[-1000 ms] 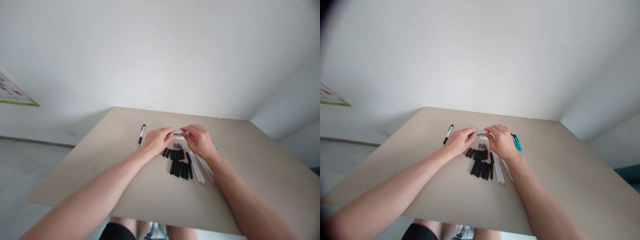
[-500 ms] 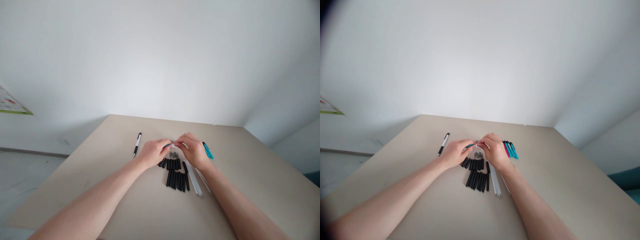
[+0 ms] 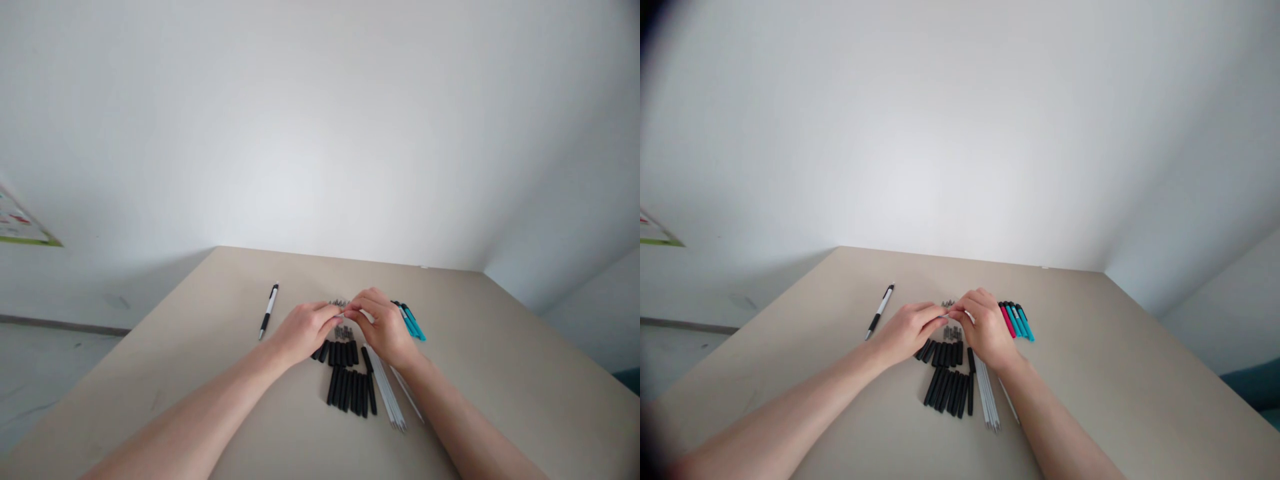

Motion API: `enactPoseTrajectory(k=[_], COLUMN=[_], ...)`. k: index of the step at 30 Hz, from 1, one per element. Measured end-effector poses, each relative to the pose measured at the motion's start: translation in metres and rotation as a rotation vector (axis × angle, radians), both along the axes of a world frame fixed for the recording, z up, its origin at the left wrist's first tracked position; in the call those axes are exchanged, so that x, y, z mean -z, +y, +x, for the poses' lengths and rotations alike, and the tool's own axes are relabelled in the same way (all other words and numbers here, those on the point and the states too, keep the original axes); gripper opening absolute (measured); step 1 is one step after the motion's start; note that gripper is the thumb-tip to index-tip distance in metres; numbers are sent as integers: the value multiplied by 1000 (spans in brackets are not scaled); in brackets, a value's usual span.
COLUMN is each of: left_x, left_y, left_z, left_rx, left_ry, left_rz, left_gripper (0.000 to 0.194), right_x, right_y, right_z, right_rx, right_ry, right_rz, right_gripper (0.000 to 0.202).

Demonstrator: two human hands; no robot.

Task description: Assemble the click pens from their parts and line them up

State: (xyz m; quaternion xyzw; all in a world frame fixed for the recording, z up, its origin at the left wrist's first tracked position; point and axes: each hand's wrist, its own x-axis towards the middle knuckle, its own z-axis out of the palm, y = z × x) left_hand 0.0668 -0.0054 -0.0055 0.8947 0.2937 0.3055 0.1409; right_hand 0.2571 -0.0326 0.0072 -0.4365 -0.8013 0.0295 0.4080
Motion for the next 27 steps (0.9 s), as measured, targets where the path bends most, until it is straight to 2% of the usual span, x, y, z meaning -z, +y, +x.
enactPoseTrajectory(k=[3, 6, 11, 14, 20, 27], left_x=[-2, -3, -1, -1, -1, 3], left_y=[-1, -1, 0, 0, -1, 1], left_z=[0, 0, 0, -1, -1, 3], left_rx=[-40, -63, -69, -64, -71, -87], left_ry=[-18, -63, -86, -75, -62, -16], left_rz=[0, -10, -33, -44, -38, -7], left_gripper=[24, 25, 24, 23, 22, 23], right_x=[-5, -6, -1, 0, 0, -2], right_y=[-2, 0, 3, 2, 1, -1], right_z=[5, 14, 14, 8, 7, 11], right_rx=[50, 186, 215, 247, 293, 330], right_ry=[14, -9, -247, -292, -320, -480], right_rz=[-17, -62, -403, -498, -551, -446], right_gripper=[14, 15, 9, 11, 15, 23])
